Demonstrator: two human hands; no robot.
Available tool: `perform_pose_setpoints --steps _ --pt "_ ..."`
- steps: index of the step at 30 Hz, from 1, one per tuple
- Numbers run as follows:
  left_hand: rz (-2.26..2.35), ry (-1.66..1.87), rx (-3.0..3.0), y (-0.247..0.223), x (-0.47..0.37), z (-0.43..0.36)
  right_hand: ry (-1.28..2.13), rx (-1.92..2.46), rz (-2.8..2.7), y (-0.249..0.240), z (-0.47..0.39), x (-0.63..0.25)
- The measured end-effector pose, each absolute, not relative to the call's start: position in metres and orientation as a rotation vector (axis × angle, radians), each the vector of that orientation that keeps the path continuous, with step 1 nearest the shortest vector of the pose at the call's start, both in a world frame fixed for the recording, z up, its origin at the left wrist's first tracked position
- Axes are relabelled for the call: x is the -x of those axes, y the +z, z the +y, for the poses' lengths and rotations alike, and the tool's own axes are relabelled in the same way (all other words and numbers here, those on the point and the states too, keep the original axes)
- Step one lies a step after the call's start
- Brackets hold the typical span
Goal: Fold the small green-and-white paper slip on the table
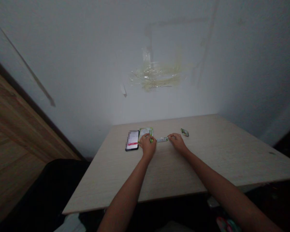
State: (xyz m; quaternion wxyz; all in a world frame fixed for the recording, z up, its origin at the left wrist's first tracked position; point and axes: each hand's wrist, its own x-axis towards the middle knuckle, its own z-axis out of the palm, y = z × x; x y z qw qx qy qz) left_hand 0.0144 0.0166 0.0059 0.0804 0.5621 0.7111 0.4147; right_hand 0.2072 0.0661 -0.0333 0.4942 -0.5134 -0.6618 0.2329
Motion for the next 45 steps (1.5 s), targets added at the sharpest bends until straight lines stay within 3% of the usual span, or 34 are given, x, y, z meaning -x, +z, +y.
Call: perform_pose_setpoints --steps 16,23,31,45 --pt "1.95 0.912 -2.167 0.003 -0.006 0.005 0.587 1.219 -1.816 -0.027 0.055 -0.212" --pt "2.001 0.805 -2.177 0.007 0.0 0.006 0.37 1.276 -1.949 -0.023 0.051 -0.217" --pt "1.977 0.855 -2.337 0.008 -0.003 0.001 0.276 1.365 -1.99 -0.017 0.046 -0.218" --pt "1.982 0.898 -2.237 0.003 -0.007 0.005 0.492 1.271 -1.903 -0.025 0.055 -0.216"
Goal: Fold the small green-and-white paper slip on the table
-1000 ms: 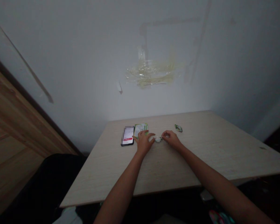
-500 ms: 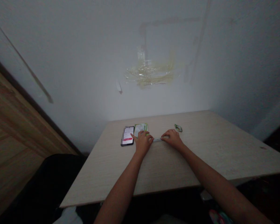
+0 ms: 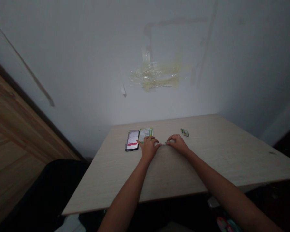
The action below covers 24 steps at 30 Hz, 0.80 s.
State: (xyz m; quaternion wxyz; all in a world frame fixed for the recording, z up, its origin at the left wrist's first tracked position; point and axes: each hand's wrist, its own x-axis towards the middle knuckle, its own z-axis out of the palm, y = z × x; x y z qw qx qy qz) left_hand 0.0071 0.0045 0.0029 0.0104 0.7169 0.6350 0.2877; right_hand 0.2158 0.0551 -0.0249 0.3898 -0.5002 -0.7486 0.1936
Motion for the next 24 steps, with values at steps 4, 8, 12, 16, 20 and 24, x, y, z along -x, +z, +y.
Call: perform_pose_setpoints --steps 4,8,12,16,20,24 --pt "1.998 0.879 -2.193 0.003 -0.008 0.006 0.549 1.31 -1.867 -0.023 0.054 -0.214" --pt "2.012 0.879 -2.188 0.003 -0.009 0.007 0.544 1.331 -1.863 -0.024 0.054 -0.213" --pt "2.015 0.884 -2.207 0.002 -0.01 0.008 0.522 1.359 -1.89 -0.025 0.055 -0.213" --pt "2.05 0.876 -2.193 0.001 -0.01 0.01 0.459 1.392 -1.923 -0.025 0.055 -0.212" --pt "2.065 0.863 -2.161 0.0 -0.01 0.012 0.386 1.448 -1.927 -0.023 0.055 -0.209" --pt "2.093 0.847 -2.114 -0.002 -0.011 0.013 0.344 1.511 -1.926 -0.023 0.056 -0.205"
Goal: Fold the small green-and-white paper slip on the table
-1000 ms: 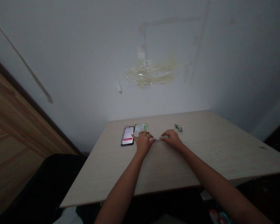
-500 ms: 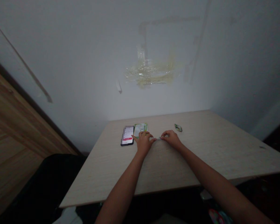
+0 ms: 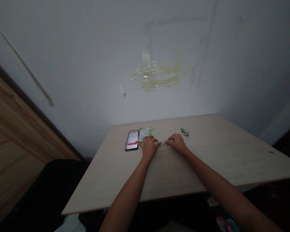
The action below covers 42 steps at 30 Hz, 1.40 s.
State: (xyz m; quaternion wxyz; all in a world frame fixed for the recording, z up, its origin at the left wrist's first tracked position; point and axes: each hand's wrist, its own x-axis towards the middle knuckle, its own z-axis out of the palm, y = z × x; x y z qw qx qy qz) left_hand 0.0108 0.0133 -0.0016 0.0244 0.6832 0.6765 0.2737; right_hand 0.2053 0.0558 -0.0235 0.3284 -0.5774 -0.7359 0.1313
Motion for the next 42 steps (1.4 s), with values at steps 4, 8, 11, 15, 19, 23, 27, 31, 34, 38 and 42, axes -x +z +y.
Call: perform_pose_setpoints --steps 4,8,11,15,19,23,27,31,34,38,42 --pt "2.106 0.863 -2.089 -0.003 -0.012 0.014 0.316 1.552 -1.925 -0.026 0.057 -0.204" --pt "2.094 0.851 -2.058 -0.003 -0.013 0.014 0.288 1.591 -1.927 -0.028 0.057 -0.203" --pt "2.101 0.86 -2.043 -0.004 -0.014 0.015 0.284 1.62 -1.929 -0.028 0.058 -0.201" --pt "2.13 0.839 -2.055 -0.006 -0.014 0.017 0.279 1.641 -1.933 -0.026 0.058 -0.2" --pt "2.161 0.8 -2.08 -0.008 -0.015 0.02 0.272 1.662 -1.952 -0.023 0.057 -0.199" --pt "2.188 0.784 -2.095 -0.008 -0.015 0.019 0.274 1.65 -1.967 -0.021 0.054 -0.198" --pt "2.212 0.81 -2.123 -0.01 -0.016 0.017 0.29 1.482 -2.05 -0.022 0.052 -0.201" --pt "2.219 0.825 -2.128 -0.008 -0.017 0.016 0.279 1.299 -2.139 -0.026 0.052 -0.205" --pt "2.213 0.817 -2.121 -0.003 -0.017 0.015 0.234 1.203 -2.175 -0.027 0.052 -0.206" --pt "2.149 0.791 -2.178 0.0 -0.017 0.012 0.17 1.19 -2.206 -0.024 0.05 -0.205" --pt "2.089 0.753 -2.217 0.0 -0.016 0.011 0.187 1.203 -2.214 -0.02 0.048 -0.203"
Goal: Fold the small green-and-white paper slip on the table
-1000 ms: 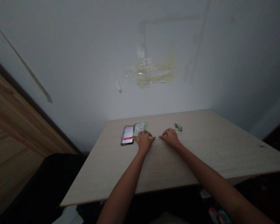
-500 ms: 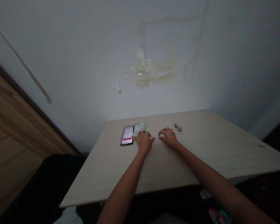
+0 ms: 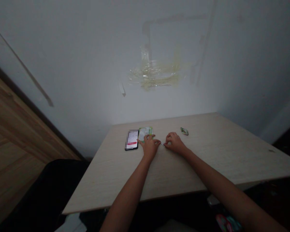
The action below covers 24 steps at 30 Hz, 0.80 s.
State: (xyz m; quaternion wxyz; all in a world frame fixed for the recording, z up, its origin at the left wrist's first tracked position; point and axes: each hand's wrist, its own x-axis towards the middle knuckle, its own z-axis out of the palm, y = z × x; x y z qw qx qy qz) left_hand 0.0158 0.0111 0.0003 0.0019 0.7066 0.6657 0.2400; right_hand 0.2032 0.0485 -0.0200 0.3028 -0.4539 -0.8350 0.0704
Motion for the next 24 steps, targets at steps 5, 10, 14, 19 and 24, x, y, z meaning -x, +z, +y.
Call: perform_pose_setpoints --steps 5,10,14,19,24 --pt "2.121 0.697 -2.161 0.0004 -0.0139 0.0125 0.334 1.02 -2.244 -0.0164 0.0468 -0.2049" --pt "2.106 0.708 -2.144 -0.0022 -0.0115 0.0158 0.368 0.976 -2.233 -0.0129 0.0437 -0.2073" --pt "2.103 0.745 -2.141 -0.0052 -0.0108 0.0176 0.315 0.935 -2.3 -0.0127 0.0453 -0.2081" --pt "2.087 0.776 -2.177 -0.0047 -0.011 0.0171 0.296 0.917 -2.397 -0.0147 0.0483 -0.2105" --pt "2.044 0.778 -2.22 -0.0022 -0.0086 0.0156 0.292 0.988 -2.397 -0.0182 0.0498 -0.2132"
